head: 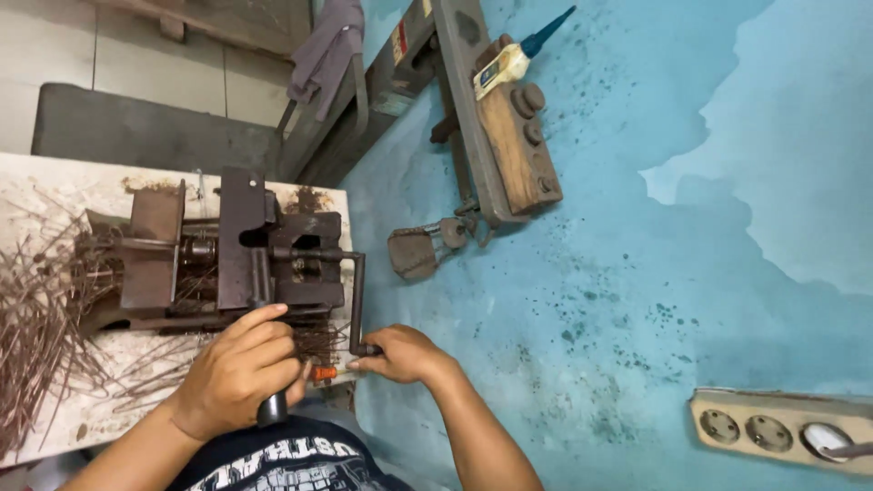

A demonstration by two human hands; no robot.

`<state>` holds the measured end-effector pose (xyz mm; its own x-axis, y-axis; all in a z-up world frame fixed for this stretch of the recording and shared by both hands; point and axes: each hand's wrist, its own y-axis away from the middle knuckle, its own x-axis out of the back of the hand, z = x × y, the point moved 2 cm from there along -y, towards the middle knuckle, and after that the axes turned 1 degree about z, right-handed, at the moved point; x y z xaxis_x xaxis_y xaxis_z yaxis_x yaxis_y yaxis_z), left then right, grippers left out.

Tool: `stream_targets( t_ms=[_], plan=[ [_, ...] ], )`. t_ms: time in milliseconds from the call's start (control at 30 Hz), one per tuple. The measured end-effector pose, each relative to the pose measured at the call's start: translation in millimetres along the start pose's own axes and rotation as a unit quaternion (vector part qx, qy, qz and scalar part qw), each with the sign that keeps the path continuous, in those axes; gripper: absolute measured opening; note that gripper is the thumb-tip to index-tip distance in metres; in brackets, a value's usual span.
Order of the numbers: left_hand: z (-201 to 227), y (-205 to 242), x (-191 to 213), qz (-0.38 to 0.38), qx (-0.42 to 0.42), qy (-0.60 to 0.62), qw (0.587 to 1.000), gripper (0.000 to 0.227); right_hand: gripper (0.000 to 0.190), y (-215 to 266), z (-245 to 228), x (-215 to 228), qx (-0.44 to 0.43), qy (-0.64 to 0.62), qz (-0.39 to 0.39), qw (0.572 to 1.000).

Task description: Operating a manual machine to process thin copper wires by feeding them in and turning a crank.

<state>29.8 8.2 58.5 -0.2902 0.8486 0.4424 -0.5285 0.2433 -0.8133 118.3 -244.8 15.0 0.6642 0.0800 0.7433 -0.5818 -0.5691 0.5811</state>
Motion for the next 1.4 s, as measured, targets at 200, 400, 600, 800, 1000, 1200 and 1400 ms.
stream_targets(
  t_ms=[200, 400, 600, 800, 1000, 1200, 1400],
  plan=[
    [-5.7, -92.9, 36.0, 0.098, 0.035, -0.006, 0.995, 0.037, 0.05, 25.7, 14.4, 7.4, 0.013, 0.028, 0.011, 0.999],
    [-82.0, -148.9, 41.2, 0.142, 0.326, -0.008, 0.935, 0.044, 0.052, 46.8, 37.0, 22.4, -0.028, -0.033, 0.015, 0.999],
    [-160.1, -179.7, 53.9, 0.094, 0.43, -0.062, 0.896, 0.04, 0.045, 41.5, 34.5, 15.3, -0.074, -0.083, -0.01, 0.994],
    [-158.6, -171.5, 78.1, 0.031, 0.444, -0.018, 0.895, 0.063, 0.043, 29.7, 34.6, 4.5, -0.06, -0.045, 0.046, 0.996],
    [-140.6, -122.3, 82.4, 0.009, 0.266, -0.139, 0.954, 0.042, 0.051, 22.8, 28.8, 0.1, -0.086, -0.012, 0.036, 0.996],
    [-112.2, -54.6, 69.7, -0.422, 0.295, -0.386, 0.765, 0.05, 0.046, 7.9, 33.7, -9.9, -0.073, 0.012, 0.05, 0.996],
    [-87.9, -53.2, 60.4, -0.52, 0.328, -0.382, 0.69, 0.047, 0.055, 1.4, 32.2, -12.0, -0.079, 0.027, 0.041, 0.996]
  ],
)
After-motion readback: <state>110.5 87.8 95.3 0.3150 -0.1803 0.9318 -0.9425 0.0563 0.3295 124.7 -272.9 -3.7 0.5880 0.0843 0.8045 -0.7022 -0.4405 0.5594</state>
